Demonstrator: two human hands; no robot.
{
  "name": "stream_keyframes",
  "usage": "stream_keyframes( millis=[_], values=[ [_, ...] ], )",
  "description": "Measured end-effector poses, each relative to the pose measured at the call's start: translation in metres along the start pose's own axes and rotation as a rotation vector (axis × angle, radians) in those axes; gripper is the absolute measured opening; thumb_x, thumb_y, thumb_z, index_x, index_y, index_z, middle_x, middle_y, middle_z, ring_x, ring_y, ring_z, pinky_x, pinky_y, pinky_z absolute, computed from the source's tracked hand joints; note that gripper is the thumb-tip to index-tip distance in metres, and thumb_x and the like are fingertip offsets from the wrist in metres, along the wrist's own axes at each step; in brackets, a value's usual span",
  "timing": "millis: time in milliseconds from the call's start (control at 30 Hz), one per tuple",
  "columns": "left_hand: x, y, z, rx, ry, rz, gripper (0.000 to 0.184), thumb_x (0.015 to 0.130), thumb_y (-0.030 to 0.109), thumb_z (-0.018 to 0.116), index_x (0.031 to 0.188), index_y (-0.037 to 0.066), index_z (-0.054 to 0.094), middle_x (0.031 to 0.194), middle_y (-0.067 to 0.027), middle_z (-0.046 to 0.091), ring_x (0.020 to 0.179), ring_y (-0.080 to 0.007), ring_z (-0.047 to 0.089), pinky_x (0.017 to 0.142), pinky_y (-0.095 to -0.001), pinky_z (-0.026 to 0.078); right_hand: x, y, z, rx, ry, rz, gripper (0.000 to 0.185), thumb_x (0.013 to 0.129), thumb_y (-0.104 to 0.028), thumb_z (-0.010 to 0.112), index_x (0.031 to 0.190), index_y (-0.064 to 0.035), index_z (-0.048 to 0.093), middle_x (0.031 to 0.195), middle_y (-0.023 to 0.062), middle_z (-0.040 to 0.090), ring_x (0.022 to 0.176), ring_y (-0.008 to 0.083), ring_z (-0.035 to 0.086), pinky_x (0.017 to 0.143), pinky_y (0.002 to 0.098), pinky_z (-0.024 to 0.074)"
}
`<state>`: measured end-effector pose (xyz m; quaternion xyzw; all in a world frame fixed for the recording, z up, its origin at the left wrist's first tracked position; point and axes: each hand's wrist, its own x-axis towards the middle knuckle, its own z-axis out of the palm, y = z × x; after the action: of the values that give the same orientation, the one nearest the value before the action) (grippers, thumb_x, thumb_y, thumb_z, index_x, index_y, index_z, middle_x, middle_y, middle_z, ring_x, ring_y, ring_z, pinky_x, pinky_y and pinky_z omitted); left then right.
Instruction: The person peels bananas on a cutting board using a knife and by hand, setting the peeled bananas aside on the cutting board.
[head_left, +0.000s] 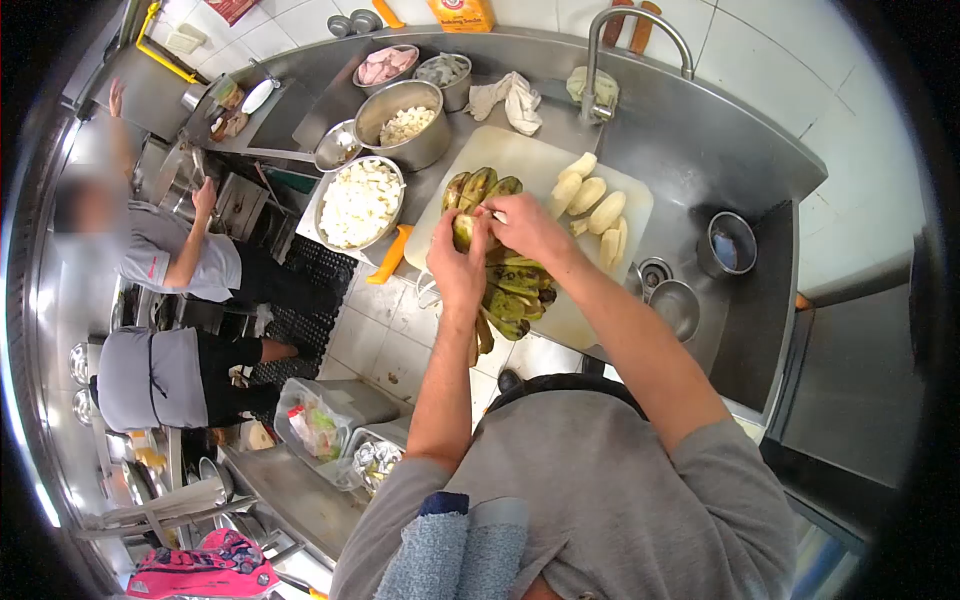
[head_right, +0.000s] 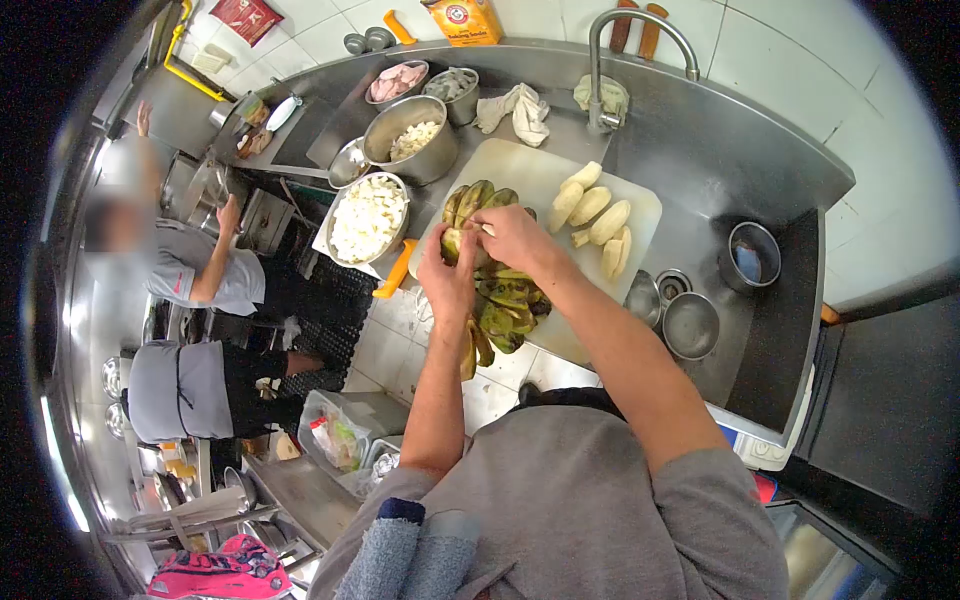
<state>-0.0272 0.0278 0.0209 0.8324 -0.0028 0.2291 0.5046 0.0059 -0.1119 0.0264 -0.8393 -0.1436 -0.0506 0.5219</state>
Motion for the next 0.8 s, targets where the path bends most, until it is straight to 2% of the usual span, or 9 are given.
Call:
stream_keyframes(
  millis=[100, 200, 300, 400, 500, 533, 633, 667, 800],
  values=[
    [-0.003, 0.013, -0.006, 0.022, -0.025, -0.010, 0.035, 0.086, 0.020, 0.073, 0.109, -0.002, 0.061, 0.091, -0.0198, 0.069, 0.081, -0.0305, 0.066, 0.077, -0.0375, 0.052, 0.003, -0.001, 0.002, -0.047, -0.018, 0.040, 0.022, 0.083, -0.016, 0.068, 0.103, -0.0074, 0.072, 0.092, 0.0212, 0.069, 0.088, 0.0392, 0.067, 0.077, 0.0419, 0.0536],
    [-0.007, 0.001, -0.004, 0.019, -0.014, -0.038, 0.031, 0.086, 0.018, 0.072, 0.107, -0.001, 0.062, 0.088, -0.0134, 0.068, 0.077, -0.0173, 0.063, 0.074, -0.0316, 0.052, 0.004, -0.001, 0.006, -0.056, -0.015, -0.038, 0.022, 0.081, -0.017, 0.070, 0.099, -0.0046, 0.072, 0.088, 0.0223, 0.069, 0.086, 0.0398, 0.067, 0.075, 0.0425, 0.0534],
    [-0.009, -0.007, 0.000, -0.053, 0.072, 0.045, 0.024, 0.085, 0.013, 0.069, 0.104, 0.000, 0.062, 0.086, -0.0099, 0.068, 0.075, -0.0151, 0.062, 0.073, -0.0311, 0.052, 0.005, -0.002, 0.013, -0.106, 0.014, -0.091, 0.021, 0.079, -0.015, 0.070, 0.095, -0.0014, 0.070, 0.085, 0.0242, 0.067, 0.085, 0.0414, 0.066, 0.075, 0.0447, 0.0528],
    [-0.009, -0.008, -0.005, -0.144, 0.007, -0.033, 0.022, 0.085, 0.010, 0.067, 0.103, 0.000, 0.061, 0.092, -0.0088, 0.070, 0.080, -0.0144, 0.063, 0.076, -0.0303, 0.052, 0.008, 0.000, 0.017, -0.167, 0.014, -0.091, 0.020, 0.080, -0.015, 0.068, 0.092, 0.0005, 0.069, 0.083, 0.0252, 0.066, 0.085, 0.0428, 0.065, 0.076, 0.0471, 0.0521],
    [-0.027, -0.013, -0.002, -0.092, -0.019, 0.185, 0.023, 0.085, 0.007, 0.064, 0.106, -0.001, 0.059, 0.099, -0.0096, 0.070, 0.087, -0.0155, 0.064, 0.081, -0.0309, 0.052, 0.018, 0.005, 0.006, -0.266, 0.159, 0.128, 0.020, 0.082, -0.016, 0.066, 0.093, 0.0010, 0.068, 0.084, 0.0260, 0.066, 0.085, 0.0440, 0.065, 0.076, 0.0483, 0.0518],
    [-0.033, -0.018, -0.003, -0.149, -0.035, 0.144, 0.027, 0.086, 0.005, 0.063, 0.111, -0.003, 0.056, 0.112, -0.0132, 0.068, 0.098, -0.0185, 0.063, 0.089, -0.0321, 0.050, 0.021, 0.010, -0.001, -0.227, 0.148, 0.072, 0.024, 0.084, -0.020, 0.065, 0.092, 0.0017, 0.067, 0.085, 0.0247, 0.067, 0.085, 0.0435, 0.065, 0.076, 0.0483, 0.0520],
    [-0.023, -0.023, -0.008, -0.324, 0.024, 0.040, 0.033, 0.084, 0.005, 0.064, 0.115, -0.001, 0.055, 0.118, -0.0174, 0.066, 0.107, -0.0229, 0.063, 0.096, -0.0343, 0.048, 0.009, 0.004, -0.018, -0.069, -0.103, 0.182, 0.031, 0.083, -0.027, 0.068, 0.093, 0.0018, 0.067, 0.088, 0.0227, 0.069, 0.086, 0.0411, 0.066, 0.077, 0.0455, 0.0523],
    [-0.018, -0.025, -0.013, -0.339, -0.066, -0.025, 0.030, 0.088, 0.005, 0.060, 0.116, -0.001, 0.053, 0.126, -0.0174, 0.062, 0.112, -0.0239, 0.060, 0.098, -0.0342, 0.046, 0.004, 0.014, -0.014, -0.057, -0.090, 0.051, 0.027, 0.080, -0.024, 0.073, 0.098, -0.0038, 0.071, 0.082, 0.0152, 0.070, 0.075, 0.0235, 0.066, 0.075, 0.0325, 0.0515],
    [-0.002, -0.025, -0.016, -0.349, -0.115, -0.035, 0.022, 0.093, 0.008, 0.053, 0.114, 0.000, 0.053, 0.118, -0.0134, 0.062, 0.110, -0.0210, 0.058, 0.098, -0.0323, 0.044, 0.003, 0.005, -0.013, 0.034, -0.269, 0.124, 0.036, 0.078, -0.031, 0.077, 0.104, -0.0070, 0.071, 0.092, 0.0161, 0.071, 0.082, 0.0275, 0.067, 0.077, 0.0352, 0.0517]
  ],
)
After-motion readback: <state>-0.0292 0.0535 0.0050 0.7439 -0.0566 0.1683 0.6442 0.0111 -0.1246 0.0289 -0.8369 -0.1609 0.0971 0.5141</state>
